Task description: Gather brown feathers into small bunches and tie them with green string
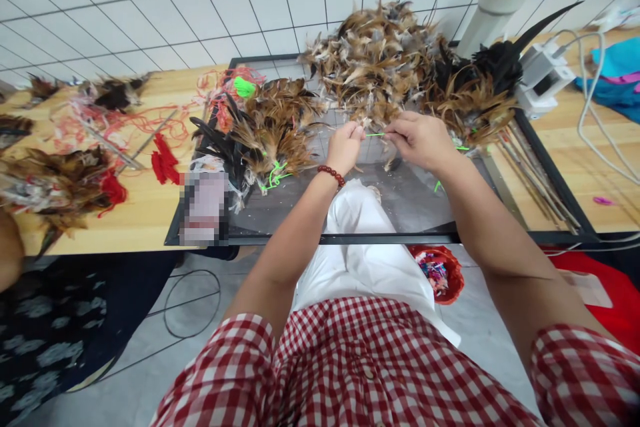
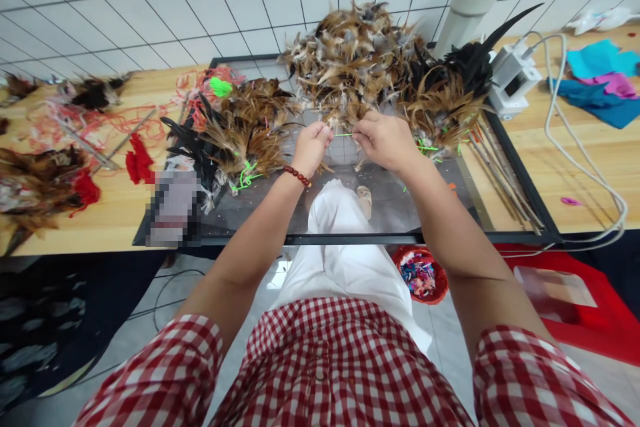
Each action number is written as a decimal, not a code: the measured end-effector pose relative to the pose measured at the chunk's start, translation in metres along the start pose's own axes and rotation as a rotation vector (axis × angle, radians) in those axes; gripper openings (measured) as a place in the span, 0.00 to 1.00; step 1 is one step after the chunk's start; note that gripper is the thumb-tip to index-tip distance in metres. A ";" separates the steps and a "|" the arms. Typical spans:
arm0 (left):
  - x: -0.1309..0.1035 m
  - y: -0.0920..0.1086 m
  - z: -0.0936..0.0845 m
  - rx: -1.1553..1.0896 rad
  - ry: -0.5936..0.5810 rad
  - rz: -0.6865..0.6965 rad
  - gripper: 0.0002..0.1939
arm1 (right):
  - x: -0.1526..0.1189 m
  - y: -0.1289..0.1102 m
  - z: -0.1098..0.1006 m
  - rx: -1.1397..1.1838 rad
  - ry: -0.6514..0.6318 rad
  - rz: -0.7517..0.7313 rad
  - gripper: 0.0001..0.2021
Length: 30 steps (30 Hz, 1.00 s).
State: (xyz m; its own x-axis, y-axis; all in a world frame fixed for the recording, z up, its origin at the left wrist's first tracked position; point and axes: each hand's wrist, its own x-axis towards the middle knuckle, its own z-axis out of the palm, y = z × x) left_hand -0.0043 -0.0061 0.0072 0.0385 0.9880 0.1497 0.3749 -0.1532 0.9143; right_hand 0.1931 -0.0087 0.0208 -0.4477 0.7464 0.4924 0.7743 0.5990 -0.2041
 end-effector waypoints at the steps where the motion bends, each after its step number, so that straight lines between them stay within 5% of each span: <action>1: -0.001 0.001 -0.001 0.070 0.004 0.002 0.16 | 0.000 0.001 -0.001 0.021 0.010 -0.043 0.14; 6: -0.012 0.012 -0.001 0.121 -0.251 0.104 0.14 | 0.006 -0.001 -0.004 0.256 0.083 -0.202 0.15; 11: -0.017 0.016 0.001 -0.266 -0.540 0.076 0.18 | 0.008 0.009 0.002 0.541 0.125 -0.017 0.16; 15: -0.012 0.012 0.004 -0.409 -0.416 -0.013 0.19 | 0.006 0.009 0.014 0.600 0.057 0.130 0.18; 19: -0.006 0.009 0.004 -0.184 -0.110 -0.002 0.17 | 0.003 -0.011 0.016 0.365 -0.002 -0.021 0.13; 21: -0.007 0.009 0.004 0.008 -0.049 0.030 0.17 | 0.001 -0.019 0.012 0.236 -0.009 -0.117 0.11; 25: -0.014 0.014 0.003 0.095 -0.255 0.119 0.15 | 0.001 -0.011 -0.002 0.263 0.030 -0.146 0.13; 28: -0.019 0.020 0.003 -0.181 -0.510 0.073 0.17 | 0.003 0.003 -0.008 0.493 0.035 -0.038 0.16; 30: -0.021 0.024 0.002 -0.401 -0.531 -0.043 0.18 | 0.004 0.006 -0.006 0.618 0.035 0.060 0.18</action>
State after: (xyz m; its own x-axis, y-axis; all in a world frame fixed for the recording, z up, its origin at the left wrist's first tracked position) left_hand 0.0059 -0.0311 0.0255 0.5210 0.8536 -0.0020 0.0167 -0.0079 0.9998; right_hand 0.1981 -0.0038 0.0263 -0.3887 0.7802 0.4901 0.3909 0.6213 -0.6791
